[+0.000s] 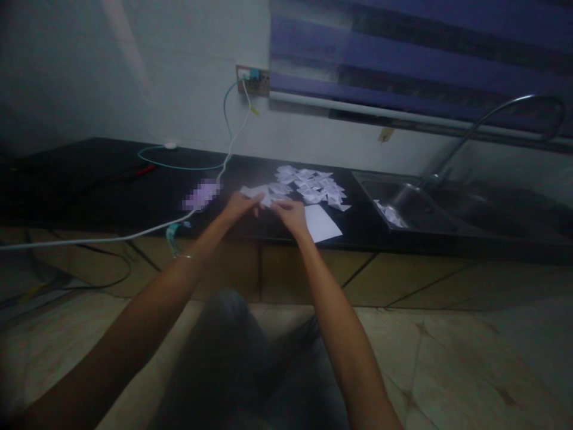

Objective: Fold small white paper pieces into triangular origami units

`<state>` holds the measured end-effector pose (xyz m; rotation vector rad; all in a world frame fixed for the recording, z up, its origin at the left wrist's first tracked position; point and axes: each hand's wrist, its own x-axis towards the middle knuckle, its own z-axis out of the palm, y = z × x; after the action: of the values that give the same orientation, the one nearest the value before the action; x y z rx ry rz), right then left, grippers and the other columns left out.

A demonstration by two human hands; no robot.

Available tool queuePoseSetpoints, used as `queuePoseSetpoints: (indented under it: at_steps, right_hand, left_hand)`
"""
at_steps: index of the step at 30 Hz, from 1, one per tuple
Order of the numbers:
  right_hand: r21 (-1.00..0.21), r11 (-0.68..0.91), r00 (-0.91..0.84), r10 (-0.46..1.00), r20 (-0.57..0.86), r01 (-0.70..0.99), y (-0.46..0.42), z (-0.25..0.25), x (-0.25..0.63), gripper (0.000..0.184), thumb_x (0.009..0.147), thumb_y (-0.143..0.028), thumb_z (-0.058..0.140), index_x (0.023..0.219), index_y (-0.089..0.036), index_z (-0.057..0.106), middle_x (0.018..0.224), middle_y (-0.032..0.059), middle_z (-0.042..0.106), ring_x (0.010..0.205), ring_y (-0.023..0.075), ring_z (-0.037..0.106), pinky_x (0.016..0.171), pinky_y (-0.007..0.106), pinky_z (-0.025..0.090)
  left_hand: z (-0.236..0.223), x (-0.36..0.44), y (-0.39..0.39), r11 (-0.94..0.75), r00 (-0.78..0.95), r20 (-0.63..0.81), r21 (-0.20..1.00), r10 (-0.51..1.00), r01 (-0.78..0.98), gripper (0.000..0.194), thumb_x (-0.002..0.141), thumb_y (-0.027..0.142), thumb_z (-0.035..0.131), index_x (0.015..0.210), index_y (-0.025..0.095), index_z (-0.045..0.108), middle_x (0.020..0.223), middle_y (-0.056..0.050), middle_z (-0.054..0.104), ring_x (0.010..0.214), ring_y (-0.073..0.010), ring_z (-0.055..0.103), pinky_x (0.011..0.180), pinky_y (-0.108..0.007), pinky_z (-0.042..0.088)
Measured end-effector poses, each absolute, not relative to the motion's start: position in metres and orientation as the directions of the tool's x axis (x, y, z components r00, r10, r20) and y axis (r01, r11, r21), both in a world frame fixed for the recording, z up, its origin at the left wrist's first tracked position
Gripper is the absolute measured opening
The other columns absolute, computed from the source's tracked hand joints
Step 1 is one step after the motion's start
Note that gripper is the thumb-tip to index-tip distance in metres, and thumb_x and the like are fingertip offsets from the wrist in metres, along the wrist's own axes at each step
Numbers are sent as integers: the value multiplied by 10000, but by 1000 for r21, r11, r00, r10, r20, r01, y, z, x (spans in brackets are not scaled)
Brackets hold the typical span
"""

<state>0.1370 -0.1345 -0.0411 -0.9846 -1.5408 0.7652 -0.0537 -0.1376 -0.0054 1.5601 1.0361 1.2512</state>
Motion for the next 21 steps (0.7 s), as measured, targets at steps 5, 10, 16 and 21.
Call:
queuePoseSetpoints:
  at_steps: [5, 10, 16, 21]
  right_hand:
    - [-891, 424, -68, 906, 418, 166, -133, -43, 136, 288, 719, -438, 797, 867, -192, 799, 893, 67, 782, 858, 238, 705, 850, 389, 527]
    - [-868, 467, -178, 881, 439, 171, -131, -42, 138, 273, 757, -459, 760, 794, -188, 767, 795, 19, 734, 778, 201, 653, 787, 337, 487]
    - [-796, 542, -299, 833, 466, 269, -129, -42, 137, 336, 857, -491, 632, 717, -189, 681, 708, 14, 638, 736, 187, 570, 726, 309, 452]
    - [-764, 522, -132, 848, 513, 380, -126, -47, 134, 253, 868, -417, 601, 713, -220, 634, 657, 28, 605, 705, 214, 558, 701, 332, 462]
  left_hand:
    - [0, -52, -145, -283, 177, 269, 957, 947, 59, 353, 820, 399, 746, 651, 91, 707, 514, -56, 654, 430, -110, 562, 487, -225, 426]
    - [-5, -54, -141, -318, 217, 296, 946, 930, 70, 366, 833, 425, 728, 682, 92, 709, 522, -48, 652, 462, -113, 584, 515, -214, 443]
    - [-10, -55, -134, -323, 233, 300, 944, 925, 64, 432, 811, 498, 724, 617, 122, 635, 500, -22, 602, 440, -86, 523, 469, -202, 377]
    - [-11, -55, -129, -237, 171, 242, 970, 955, -50, 443, 790, 552, 708, 653, 170, 531, 461, 61, 446, 361, -37, 327, 367, -198, 186]
